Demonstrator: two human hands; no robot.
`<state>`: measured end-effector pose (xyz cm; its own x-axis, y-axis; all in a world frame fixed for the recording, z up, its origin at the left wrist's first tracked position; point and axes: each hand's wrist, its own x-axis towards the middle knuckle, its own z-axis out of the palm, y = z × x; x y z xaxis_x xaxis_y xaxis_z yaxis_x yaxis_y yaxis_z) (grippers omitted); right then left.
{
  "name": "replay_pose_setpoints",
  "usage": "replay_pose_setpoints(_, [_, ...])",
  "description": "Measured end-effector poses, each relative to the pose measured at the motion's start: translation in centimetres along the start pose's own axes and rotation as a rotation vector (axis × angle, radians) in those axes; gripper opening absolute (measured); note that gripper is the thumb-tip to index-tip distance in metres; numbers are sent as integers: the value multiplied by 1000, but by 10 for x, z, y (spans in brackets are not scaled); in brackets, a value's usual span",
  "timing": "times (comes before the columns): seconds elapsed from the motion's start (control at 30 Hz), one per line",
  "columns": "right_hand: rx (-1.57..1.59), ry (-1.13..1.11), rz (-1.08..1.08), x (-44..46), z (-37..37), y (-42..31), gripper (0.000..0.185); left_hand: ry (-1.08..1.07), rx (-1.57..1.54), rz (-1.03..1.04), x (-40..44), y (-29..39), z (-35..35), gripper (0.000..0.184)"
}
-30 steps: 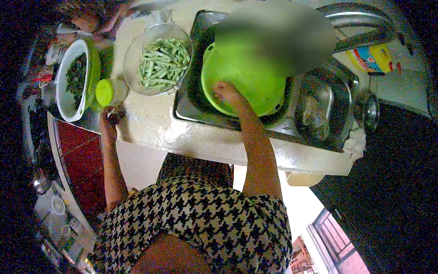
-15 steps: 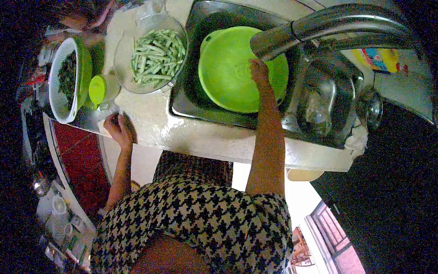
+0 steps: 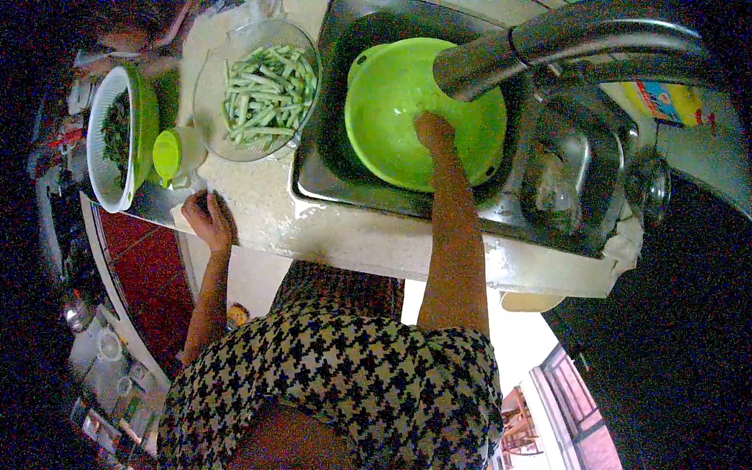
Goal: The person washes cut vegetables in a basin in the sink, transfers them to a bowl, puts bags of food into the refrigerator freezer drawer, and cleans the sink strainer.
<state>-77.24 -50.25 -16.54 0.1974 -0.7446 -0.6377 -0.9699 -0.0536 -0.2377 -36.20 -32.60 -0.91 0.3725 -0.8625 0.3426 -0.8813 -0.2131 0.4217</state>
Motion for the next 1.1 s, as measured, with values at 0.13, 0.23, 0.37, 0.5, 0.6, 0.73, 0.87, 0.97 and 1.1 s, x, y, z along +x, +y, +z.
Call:
replay_pose_setpoints(0.13, [111, 261, -218, 48, 63, 43, 39, -4, 4, 28, 0, -3, 3, 20])
replay_pose_setpoints(0.23, [610, 477, -143, 60, 75, 53, 37, 1, -6, 20, 0, -2, 2, 19])
replay_pose_setpoints(0.37, [1602, 87, 335, 41, 23, 19, 45, 26, -42, -13, 2, 4, 1, 16])
replay_pose_setpoints(0.5, [1838, -116, 86, 48, 10, 10, 47, 16, -91, -70, 1, 3, 2, 16])
replay_pose_setpoints(0.6, [1991, -208, -60, 58, 2, -9, 44, 11, -68, -62, 0, -1, 2, 17])
replay_pose_setpoints(0.73, [1961, -188, -38, 45, -22, -32, 39, 6, -69, -67, 1, -1, 1, 15])
replay_pose_setpoints(0.87, [1830, -257, -38, 30, -30, -21, 29, 31, -31, -61, 0, -3, 3, 16])
replay_pose_setpoints(0.97, [1751, -132, -43, 17, -30, 5, 27, 35, -48, -59, 0, -2, 2, 16])
replay_pose_setpoints(1.1, [1410, 213, -16, 25, -18, 36, 28, 11, -30, -37, 3, 2, -1, 15])
